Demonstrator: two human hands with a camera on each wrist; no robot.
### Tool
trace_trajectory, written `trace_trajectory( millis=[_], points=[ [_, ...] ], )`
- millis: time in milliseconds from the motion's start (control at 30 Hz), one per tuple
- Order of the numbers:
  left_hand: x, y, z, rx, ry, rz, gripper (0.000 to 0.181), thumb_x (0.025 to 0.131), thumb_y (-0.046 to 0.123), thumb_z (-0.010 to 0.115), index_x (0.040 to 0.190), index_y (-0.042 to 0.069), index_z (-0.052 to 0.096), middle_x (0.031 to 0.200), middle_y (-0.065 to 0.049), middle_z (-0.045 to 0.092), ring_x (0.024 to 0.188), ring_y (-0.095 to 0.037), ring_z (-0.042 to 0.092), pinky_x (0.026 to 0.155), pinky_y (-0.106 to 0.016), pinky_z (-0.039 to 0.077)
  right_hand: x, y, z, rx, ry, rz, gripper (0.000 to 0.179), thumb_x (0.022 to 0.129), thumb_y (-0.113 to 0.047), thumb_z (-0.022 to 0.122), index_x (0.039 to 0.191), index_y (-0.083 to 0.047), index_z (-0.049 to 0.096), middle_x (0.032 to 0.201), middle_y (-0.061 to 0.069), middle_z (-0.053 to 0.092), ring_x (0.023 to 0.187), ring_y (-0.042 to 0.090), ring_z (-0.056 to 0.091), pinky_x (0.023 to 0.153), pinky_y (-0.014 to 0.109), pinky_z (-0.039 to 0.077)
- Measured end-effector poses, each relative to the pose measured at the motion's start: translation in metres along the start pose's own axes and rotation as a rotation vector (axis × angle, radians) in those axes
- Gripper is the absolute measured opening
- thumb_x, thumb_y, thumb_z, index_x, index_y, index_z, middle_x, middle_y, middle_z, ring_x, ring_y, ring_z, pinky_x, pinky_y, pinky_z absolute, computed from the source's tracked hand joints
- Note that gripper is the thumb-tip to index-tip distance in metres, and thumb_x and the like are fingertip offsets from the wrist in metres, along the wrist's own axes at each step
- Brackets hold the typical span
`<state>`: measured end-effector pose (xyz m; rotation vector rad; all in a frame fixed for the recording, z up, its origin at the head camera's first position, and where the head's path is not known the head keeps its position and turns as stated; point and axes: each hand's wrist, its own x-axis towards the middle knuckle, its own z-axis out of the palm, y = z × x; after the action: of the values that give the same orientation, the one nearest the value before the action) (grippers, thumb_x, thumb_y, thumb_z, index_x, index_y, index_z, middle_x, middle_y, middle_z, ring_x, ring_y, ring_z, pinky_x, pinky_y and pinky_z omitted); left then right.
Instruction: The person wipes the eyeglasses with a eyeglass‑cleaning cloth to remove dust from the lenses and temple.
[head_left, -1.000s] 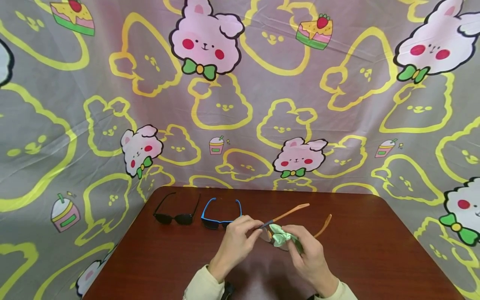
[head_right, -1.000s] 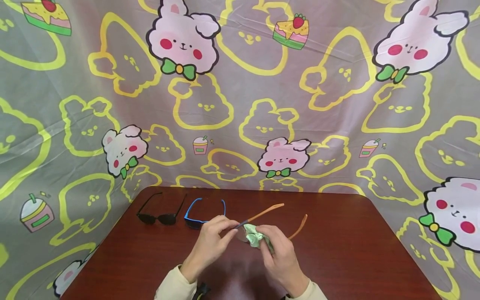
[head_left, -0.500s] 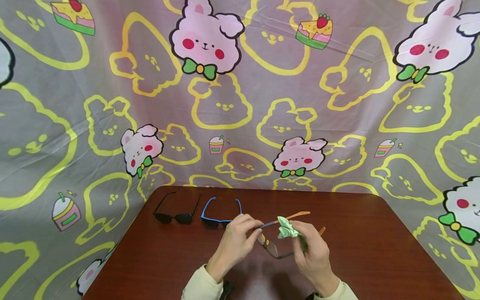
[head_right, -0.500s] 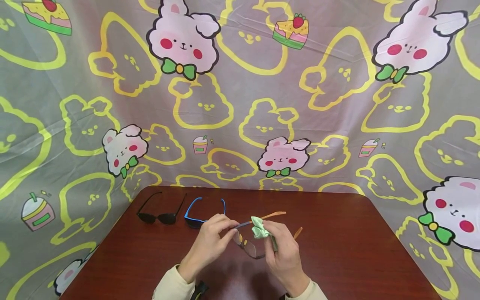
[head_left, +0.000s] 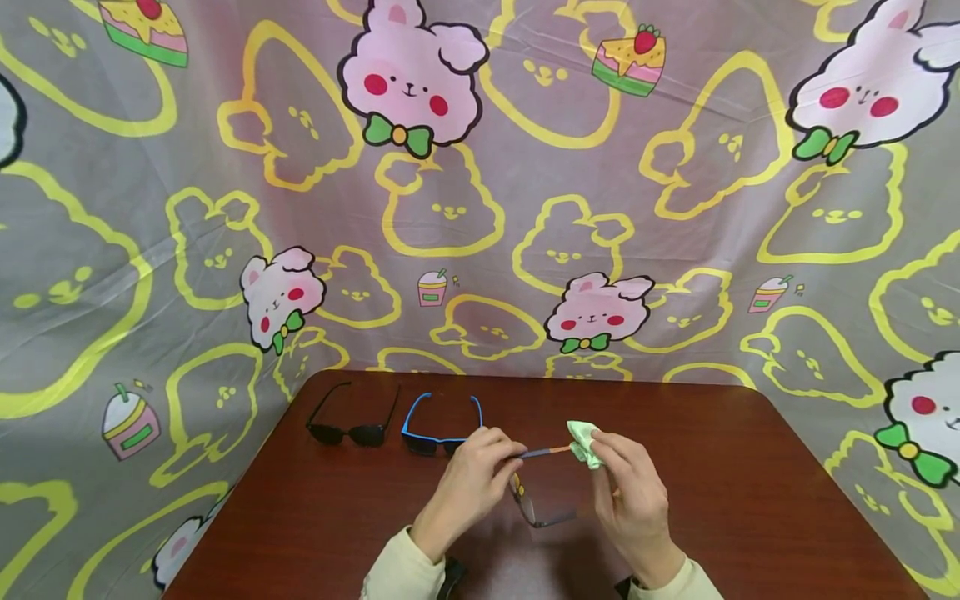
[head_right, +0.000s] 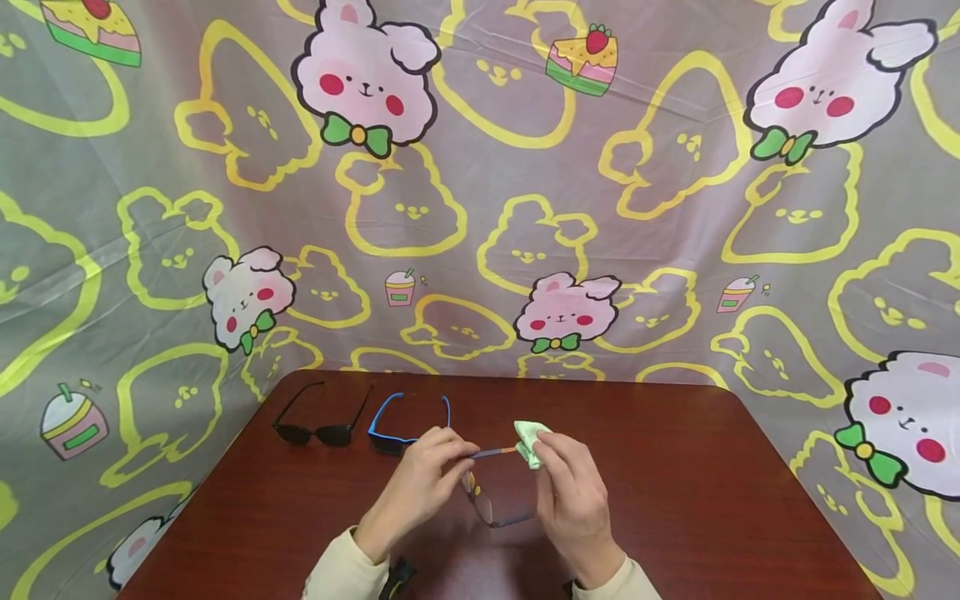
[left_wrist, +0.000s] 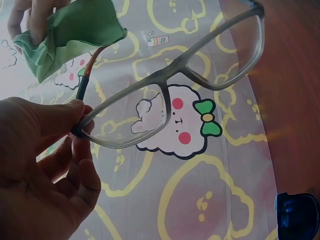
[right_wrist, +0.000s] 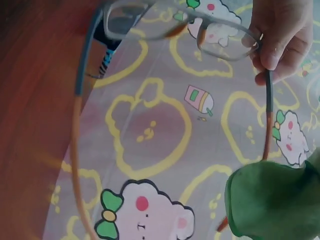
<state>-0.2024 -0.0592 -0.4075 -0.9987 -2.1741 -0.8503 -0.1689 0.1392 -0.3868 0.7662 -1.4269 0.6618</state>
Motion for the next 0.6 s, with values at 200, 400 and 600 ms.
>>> trace_trajectory(
  millis=[200,400,600],
  points=[
    [0.001,0.003,-0.001,0.034,-0.06,-0.01,0.011,0.082,0.007,0.072,0.091,0.013,0.073,0.082,0.009,0.059,0.074,-0.007,0.049,0.064,-0.016,0.04,-0.007,0.003,-0.002,-0.039,-0.171,-0.06,0.023,0.096,-0.005,0.047,0.088,0.005,0.067,0.09,0.019,0.067,0.079,0.036,0.061,0.076,0.034,0.047],
    [0.0,0.004,0.0,0.03,-0.047,-0.015,0.01,0.082,0.008,0.072,0.088,0.015,0.072,0.082,0.01,0.059,0.072,-0.007,0.049,0.064,-0.016,0.04,-0.019,0.005,0.0,-0.007,-0.324,-0.079,0.026,0.095,-0.006,0.043,0.09,0.001,0.068,0.092,0.013,0.067,0.084,0.034,0.062,0.076,0.039,0.046],
    [0.0,0.005,0.001,0.04,-0.037,-0.031,0.01,0.082,0.008,0.072,0.088,0.016,0.072,0.082,0.01,0.059,0.072,-0.007,0.049,0.063,-0.017,0.041,-0.023,0.006,0.001,0.028,-0.379,-0.082,0.027,0.094,-0.007,0.042,0.09,0.001,0.068,0.095,0.013,0.067,0.086,0.033,0.062,0.078,0.04,0.045]
  ],
)
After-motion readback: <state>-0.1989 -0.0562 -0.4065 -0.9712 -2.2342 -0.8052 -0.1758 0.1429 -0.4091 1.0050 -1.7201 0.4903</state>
